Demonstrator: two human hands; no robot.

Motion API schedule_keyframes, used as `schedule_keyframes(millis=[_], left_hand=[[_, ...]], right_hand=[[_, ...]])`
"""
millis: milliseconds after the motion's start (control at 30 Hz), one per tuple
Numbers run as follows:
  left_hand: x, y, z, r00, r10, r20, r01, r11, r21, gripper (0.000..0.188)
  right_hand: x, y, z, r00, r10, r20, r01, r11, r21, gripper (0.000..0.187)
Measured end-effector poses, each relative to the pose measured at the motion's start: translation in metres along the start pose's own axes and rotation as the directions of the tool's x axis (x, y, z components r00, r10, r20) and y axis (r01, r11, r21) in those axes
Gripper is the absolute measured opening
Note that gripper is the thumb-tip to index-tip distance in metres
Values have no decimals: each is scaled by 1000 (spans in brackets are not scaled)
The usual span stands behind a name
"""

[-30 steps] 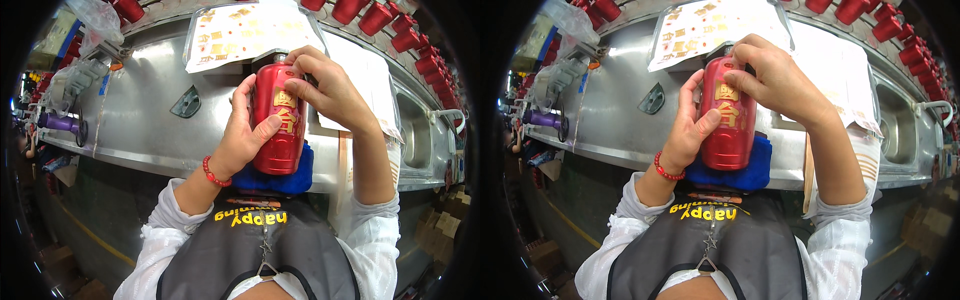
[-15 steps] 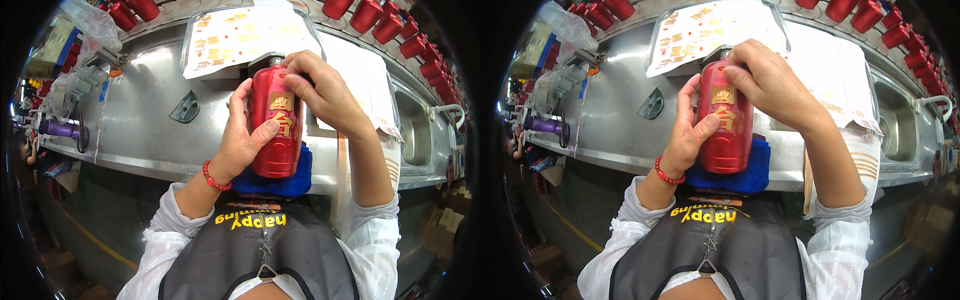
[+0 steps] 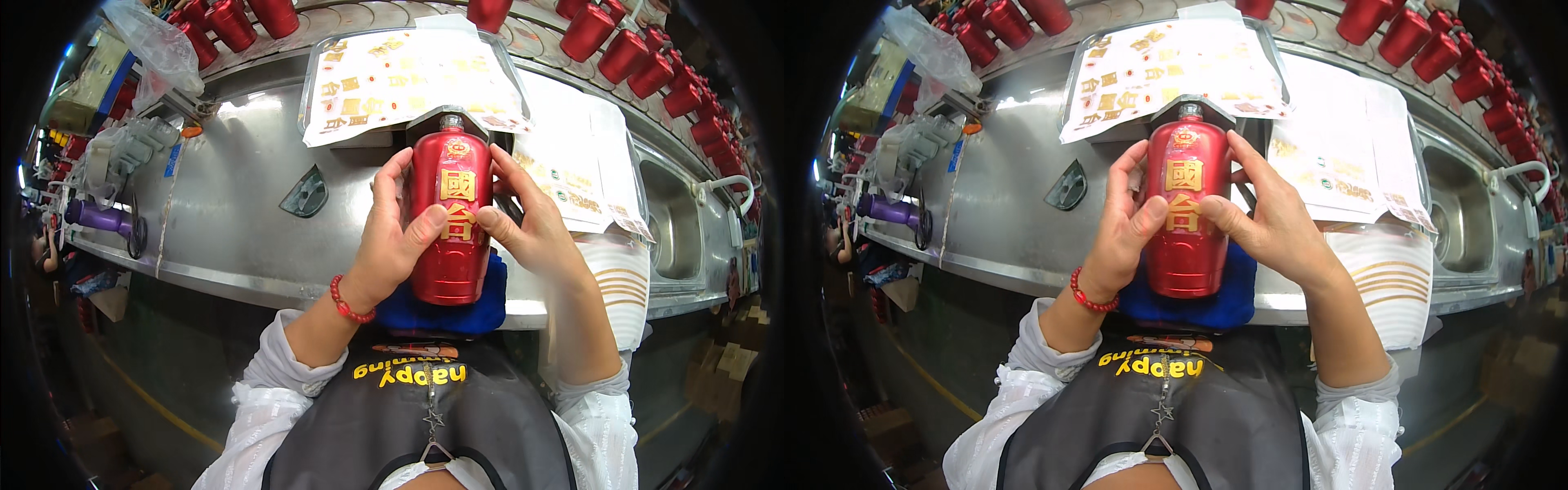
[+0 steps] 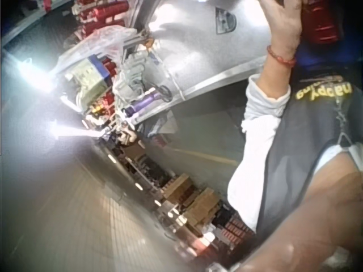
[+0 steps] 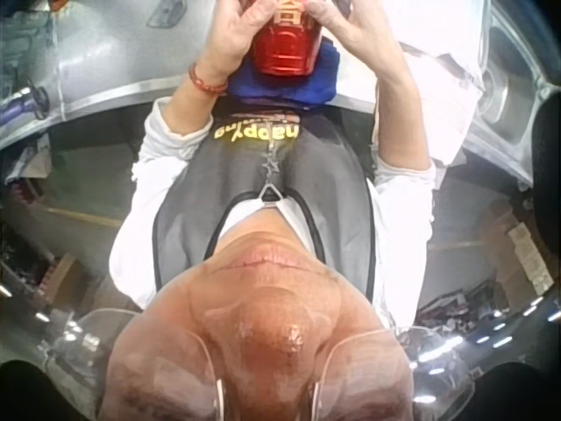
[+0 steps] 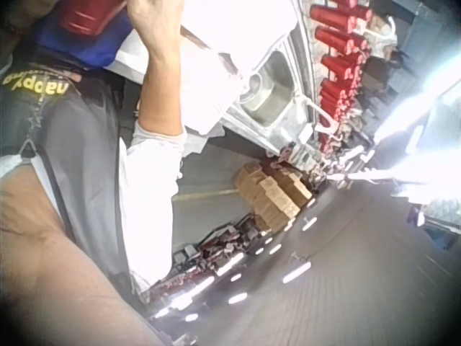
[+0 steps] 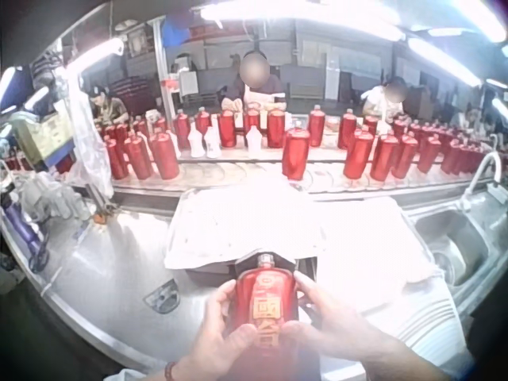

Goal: The person applies gold decorative labels to red cylindrical containers. They peel each label from its backing, align it on the container, and smooth it with a green squeegee tool. The person handles multiple containers one at a time, repeating the labeling process.

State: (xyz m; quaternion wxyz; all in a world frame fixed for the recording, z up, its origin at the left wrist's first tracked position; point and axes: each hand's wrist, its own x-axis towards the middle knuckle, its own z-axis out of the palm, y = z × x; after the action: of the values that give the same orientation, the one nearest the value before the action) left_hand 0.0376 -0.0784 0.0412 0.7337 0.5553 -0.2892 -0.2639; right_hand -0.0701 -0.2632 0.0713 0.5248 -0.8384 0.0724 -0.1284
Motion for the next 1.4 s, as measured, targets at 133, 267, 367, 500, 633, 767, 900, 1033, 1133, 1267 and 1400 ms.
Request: schedule_keyframes(millis=[133, 267, 367, 500, 633, 767, 900, 1033, 1133, 1267, 1400], left_hand=[[8, -4, -1, 999, 50, -12, -47, 986, 159, 82], [13, -6, -4, 998, 60, -33, -53, 982, 182, 78], [24, -4, -8, 999, 17, -44, -11, 992, 128, 69], [40, 7, -9, 998, -55, -23, 58, 987, 153, 48], [49, -1, -11, 997, -63, -52, 72, 976, 207, 44], [56, 6, -10, 995, -95, -42, 101, 978, 185, 40], [57, 6, -10, 994, -102, -33, 107, 968, 225, 39], [57, 3, -12, 995, -97, -37, 101, 987, 122, 39], [56, 2, -12, 995, -92, -30, 95, 989, 111, 39], [57, 3, -12, 997, -70, -15, 72, 970, 233, 39], [57, 3, -12, 997, -71, -24, 74, 972, 223, 38]], right_hand=[[-2, 1, 5, 1000, -9, -8, 9, 1000, -16, 89], [-3, 0, 6, 999, -31, -16, 31, 999, -13, 91], [-3, 3, 5, 1000, 19, -1, -19, 1000, -21, 95], [-4, 3, 7, 1000, 9, -16, -9, 999, -39, 96], [-4, -1, 8, 1000, 12, -15, -12, 999, -33, 95], [-5, 0, 7, 1000, 21, -13, -21, 999, -34, 94], [-5, 1, 6, 1000, 26, -1, -26, 999, -36, 95], [-4, 0, 6, 1000, 27, 3, -27, 999, -46, 95], [-5, 1, 7, 1000, 19, -2, -19, 998, -54, 96], [-5, 0, 7, 1000, 31, 2, -31, 999, -45, 97], [-4, -1, 7, 1000, -13, -17, 12, 999, -45, 93]])
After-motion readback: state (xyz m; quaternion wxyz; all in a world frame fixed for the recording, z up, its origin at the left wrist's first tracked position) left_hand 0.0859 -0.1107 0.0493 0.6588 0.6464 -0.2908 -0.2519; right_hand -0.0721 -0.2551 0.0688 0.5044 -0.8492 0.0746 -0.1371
